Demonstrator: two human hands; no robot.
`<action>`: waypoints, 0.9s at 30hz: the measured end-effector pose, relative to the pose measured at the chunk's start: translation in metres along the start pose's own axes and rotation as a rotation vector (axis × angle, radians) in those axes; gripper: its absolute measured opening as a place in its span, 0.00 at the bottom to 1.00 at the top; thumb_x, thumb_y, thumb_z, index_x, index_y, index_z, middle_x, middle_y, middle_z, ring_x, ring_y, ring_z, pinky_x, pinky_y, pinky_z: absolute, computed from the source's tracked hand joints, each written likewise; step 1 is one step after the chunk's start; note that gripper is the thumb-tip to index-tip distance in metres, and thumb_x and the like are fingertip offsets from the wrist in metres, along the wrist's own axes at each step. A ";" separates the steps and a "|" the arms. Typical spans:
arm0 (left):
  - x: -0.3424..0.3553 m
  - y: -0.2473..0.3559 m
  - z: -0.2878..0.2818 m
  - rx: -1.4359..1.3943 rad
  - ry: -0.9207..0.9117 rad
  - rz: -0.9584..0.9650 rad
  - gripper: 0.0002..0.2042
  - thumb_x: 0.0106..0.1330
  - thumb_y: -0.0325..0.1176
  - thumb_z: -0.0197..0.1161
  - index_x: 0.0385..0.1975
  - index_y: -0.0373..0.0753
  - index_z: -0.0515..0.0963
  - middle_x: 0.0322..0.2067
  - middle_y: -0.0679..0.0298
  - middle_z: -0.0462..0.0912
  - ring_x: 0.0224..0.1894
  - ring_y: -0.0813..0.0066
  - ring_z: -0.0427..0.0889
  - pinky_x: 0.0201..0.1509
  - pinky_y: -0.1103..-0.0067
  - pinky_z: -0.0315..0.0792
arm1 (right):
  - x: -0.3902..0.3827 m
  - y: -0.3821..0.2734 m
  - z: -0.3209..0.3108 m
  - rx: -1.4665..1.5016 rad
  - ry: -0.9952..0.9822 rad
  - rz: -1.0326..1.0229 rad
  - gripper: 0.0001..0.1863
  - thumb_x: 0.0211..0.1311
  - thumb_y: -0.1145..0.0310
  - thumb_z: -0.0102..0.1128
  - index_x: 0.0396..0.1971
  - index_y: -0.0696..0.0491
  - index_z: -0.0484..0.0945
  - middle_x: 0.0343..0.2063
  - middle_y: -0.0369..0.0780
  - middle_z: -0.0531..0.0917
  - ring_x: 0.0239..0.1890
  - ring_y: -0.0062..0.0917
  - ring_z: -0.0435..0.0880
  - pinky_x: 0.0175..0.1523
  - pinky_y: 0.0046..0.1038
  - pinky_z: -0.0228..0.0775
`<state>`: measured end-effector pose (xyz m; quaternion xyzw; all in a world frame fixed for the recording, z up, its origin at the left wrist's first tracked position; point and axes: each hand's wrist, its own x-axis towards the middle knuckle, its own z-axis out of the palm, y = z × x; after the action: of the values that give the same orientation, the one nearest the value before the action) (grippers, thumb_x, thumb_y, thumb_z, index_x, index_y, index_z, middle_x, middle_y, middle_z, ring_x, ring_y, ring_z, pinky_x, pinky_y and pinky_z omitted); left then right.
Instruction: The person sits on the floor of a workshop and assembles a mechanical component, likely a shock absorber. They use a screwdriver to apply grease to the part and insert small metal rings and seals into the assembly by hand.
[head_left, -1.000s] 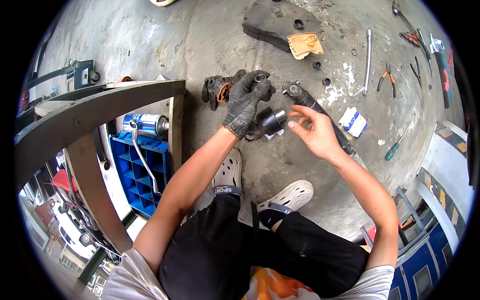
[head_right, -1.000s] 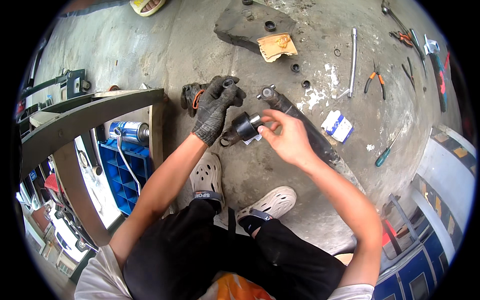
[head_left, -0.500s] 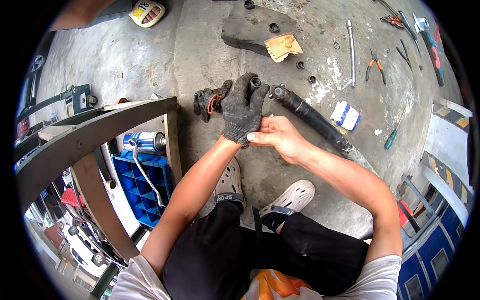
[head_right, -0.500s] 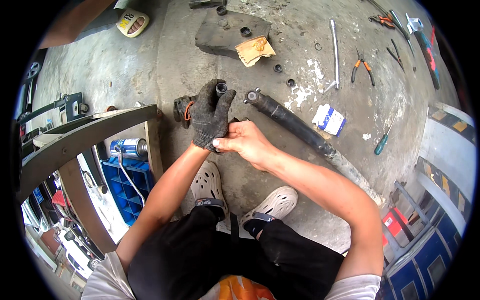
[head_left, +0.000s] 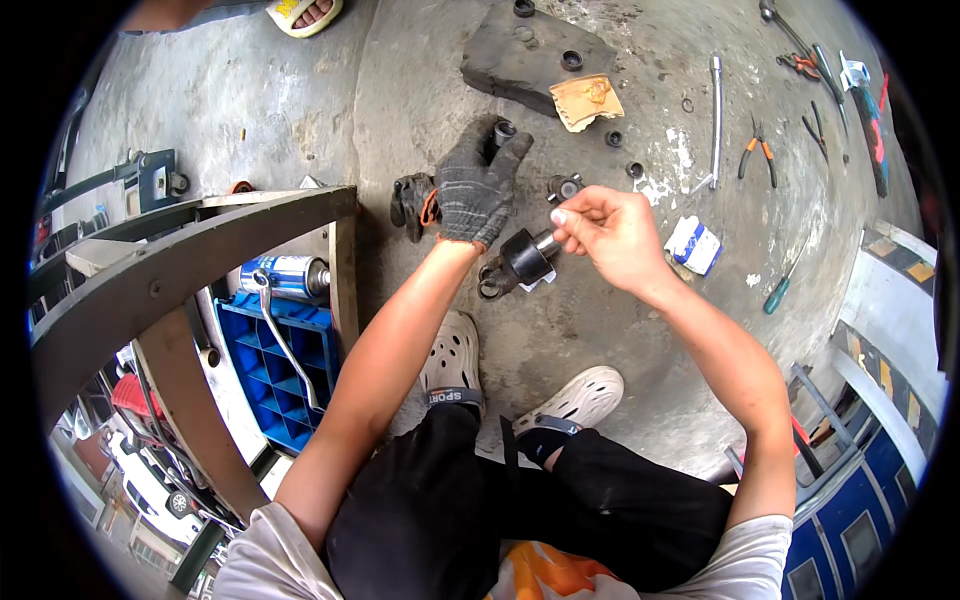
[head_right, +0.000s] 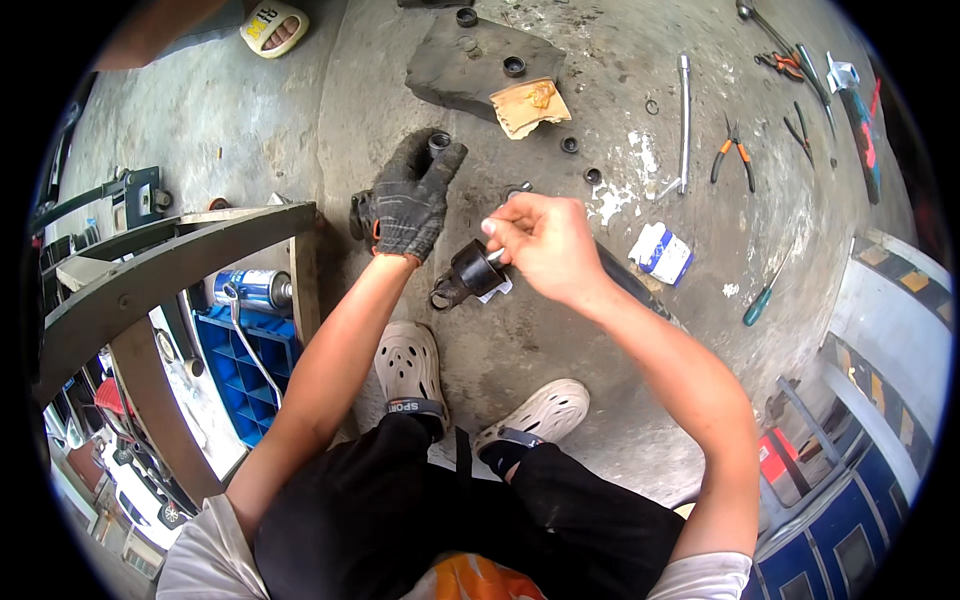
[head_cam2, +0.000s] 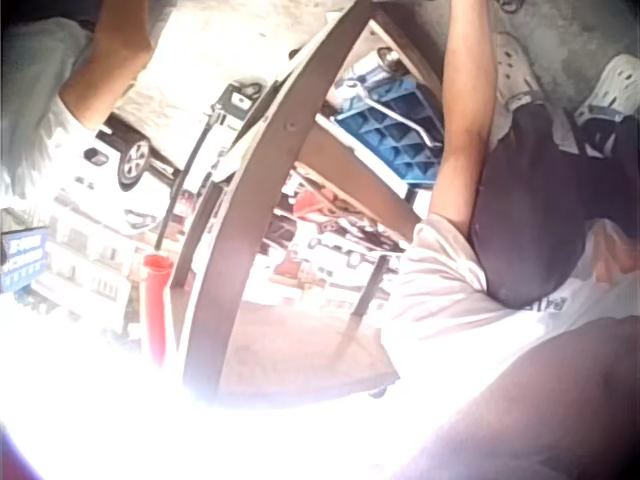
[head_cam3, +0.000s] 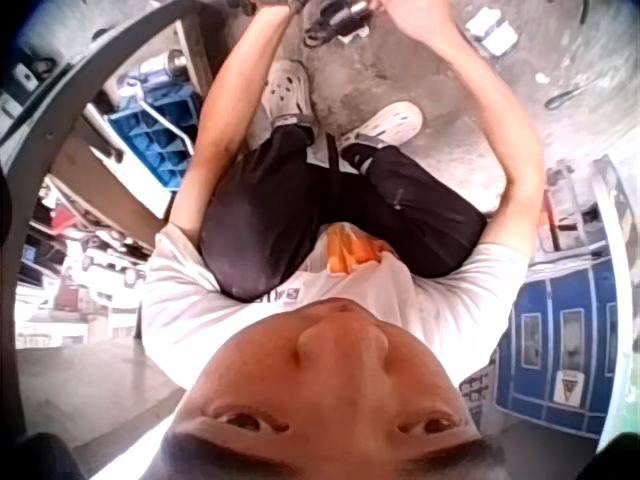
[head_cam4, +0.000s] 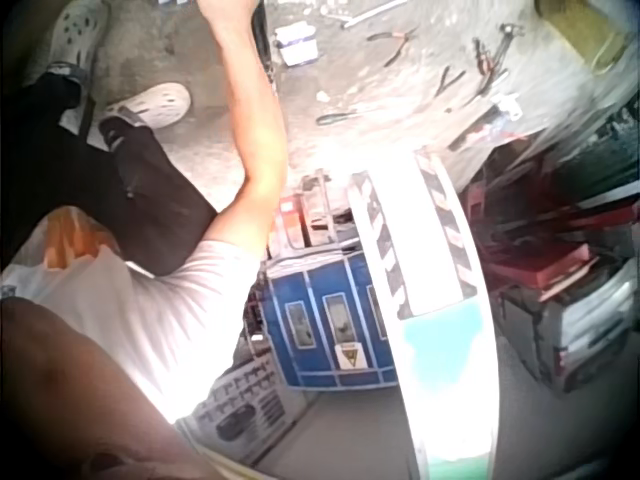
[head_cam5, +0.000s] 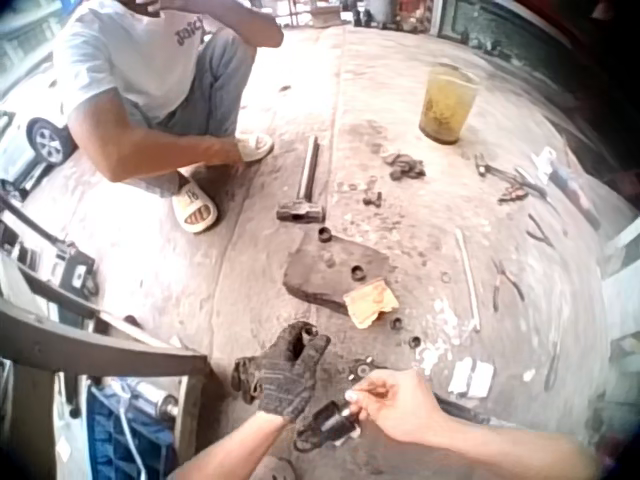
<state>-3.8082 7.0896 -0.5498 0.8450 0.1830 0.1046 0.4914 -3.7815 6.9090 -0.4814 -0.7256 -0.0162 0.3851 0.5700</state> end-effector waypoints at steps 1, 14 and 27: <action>0.010 0.000 -0.008 -0.181 -0.019 -0.151 0.13 0.64 0.34 0.66 0.44 0.36 0.79 0.34 0.66 0.81 0.33 0.79 0.76 0.38 0.80 0.73 | 0.000 0.004 -0.014 -0.026 0.077 -0.028 0.07 0.63 0.74 0.63 0.29 0.62 0.81 0.23 0.39 0.84 0.22 0.16 0.80 0.28 0.20 0.72; 0.019 -0.023 -0.024 -0.670 -0.429 -0.395 0.14 0.63 0.30 0.67 0.47 0.34 0.79 0.39 0.62 0.83 0.37 0.76 0.80 0.43 0.78 0.75 | -0.032 0.043 -0.055 -0.807 -0.150 -0.401 0.11 0.51 0.67 0.69 0.29 0.55 0.77 0.22 0.44 0.81 0.28 0.42 0.83 0.32 0.40 0.74; -0.017 0.026 -0.004 -0.369 -0.130 -0.105 0.16 0.63 0.25 0.66 0.51 0.33 0.77 0.45 0.64 0.81 0.48 0.77 0.78 0.54 0.78 0.72 | -0.036 0.025 -0.002 0.277 -0.333 0.109 0.15 0.65 0.63 0.64 0.23 0.58 0.78 0.16 0.35 0.80 0.16 0.18 0.75 0.24 0.22 0.66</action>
<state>-3.8199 7.0740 -0.5248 0.7348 0.1725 0.0561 0.6536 -3.8163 6.8813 -0.4830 -0.5666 -0.0177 0.5285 0.6319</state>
